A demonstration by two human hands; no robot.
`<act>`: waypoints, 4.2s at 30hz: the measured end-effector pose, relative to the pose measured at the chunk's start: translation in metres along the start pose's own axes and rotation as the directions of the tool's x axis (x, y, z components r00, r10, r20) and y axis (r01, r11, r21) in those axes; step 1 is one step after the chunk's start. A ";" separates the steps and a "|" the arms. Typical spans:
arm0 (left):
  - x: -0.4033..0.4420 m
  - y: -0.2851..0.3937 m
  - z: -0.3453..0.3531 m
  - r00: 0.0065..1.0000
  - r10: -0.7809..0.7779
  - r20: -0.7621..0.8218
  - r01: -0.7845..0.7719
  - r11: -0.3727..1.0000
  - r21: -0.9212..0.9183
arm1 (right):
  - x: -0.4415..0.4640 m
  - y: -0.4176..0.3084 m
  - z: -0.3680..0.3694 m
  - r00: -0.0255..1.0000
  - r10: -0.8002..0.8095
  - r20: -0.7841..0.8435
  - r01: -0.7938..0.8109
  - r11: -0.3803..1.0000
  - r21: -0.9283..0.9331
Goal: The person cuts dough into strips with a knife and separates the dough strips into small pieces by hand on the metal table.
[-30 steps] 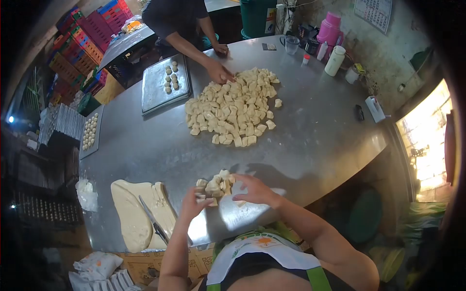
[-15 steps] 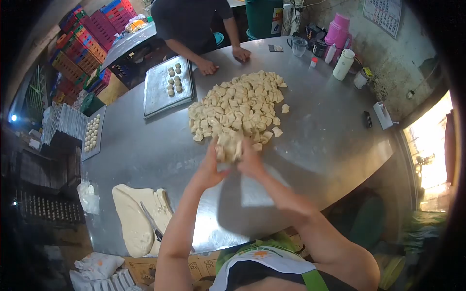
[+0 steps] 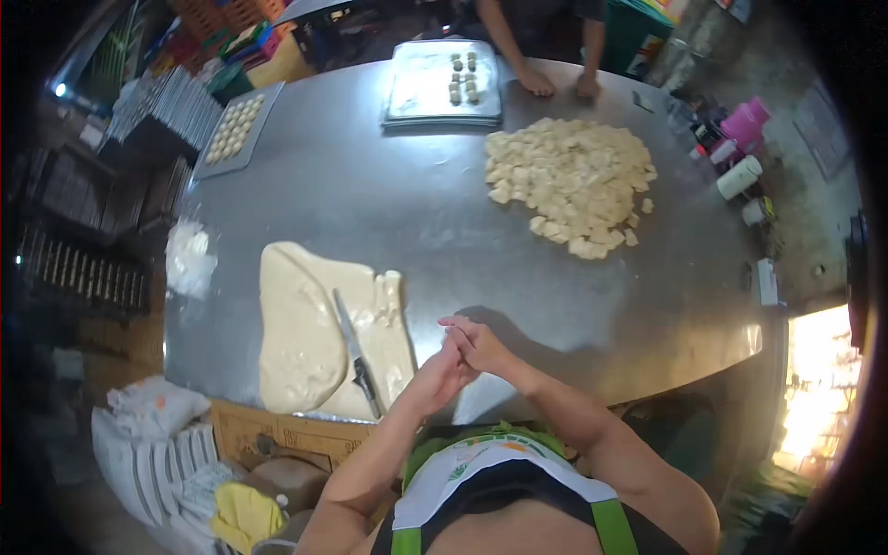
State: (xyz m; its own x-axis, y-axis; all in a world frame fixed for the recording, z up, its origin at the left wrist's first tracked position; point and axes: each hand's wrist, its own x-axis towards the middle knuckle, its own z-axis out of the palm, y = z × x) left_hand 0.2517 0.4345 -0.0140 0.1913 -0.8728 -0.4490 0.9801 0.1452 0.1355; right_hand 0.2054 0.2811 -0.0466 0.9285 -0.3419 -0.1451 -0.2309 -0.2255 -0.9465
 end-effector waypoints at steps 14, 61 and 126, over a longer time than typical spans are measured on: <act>-0.087 0.023 -0.039 0.825 0.559 -0.086 -0.076 0.260 0.963 | 0.101 -0.005 0.067 0.938 -0.298 0.177 0.347 0.807 -0.479; 0.025 -0.046 0.132 0.628 0.367 0.686 -0.645 -0.248 0.723 | -0.124 -0.160 -0.173 0.706 -0.708 0.028 0.579 0.554 -0.599; 0.077 -0.089 0.045 0.877 0.405 0.260 -0.250 -0.078 0.965 | -0.107 -0.017 -0.147 0.917 -0.398 0.008 0.382 0.874 -0.300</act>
State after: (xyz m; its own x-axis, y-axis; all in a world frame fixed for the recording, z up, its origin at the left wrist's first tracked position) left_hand 0.1767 0.3331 -0.0207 0.5506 -0.8276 -0.1096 -0.1753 -0.2430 0.9541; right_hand 0.0668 0.1872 0.0272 0.9460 -0.2166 0.2413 0.0653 -0.6016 -0.7961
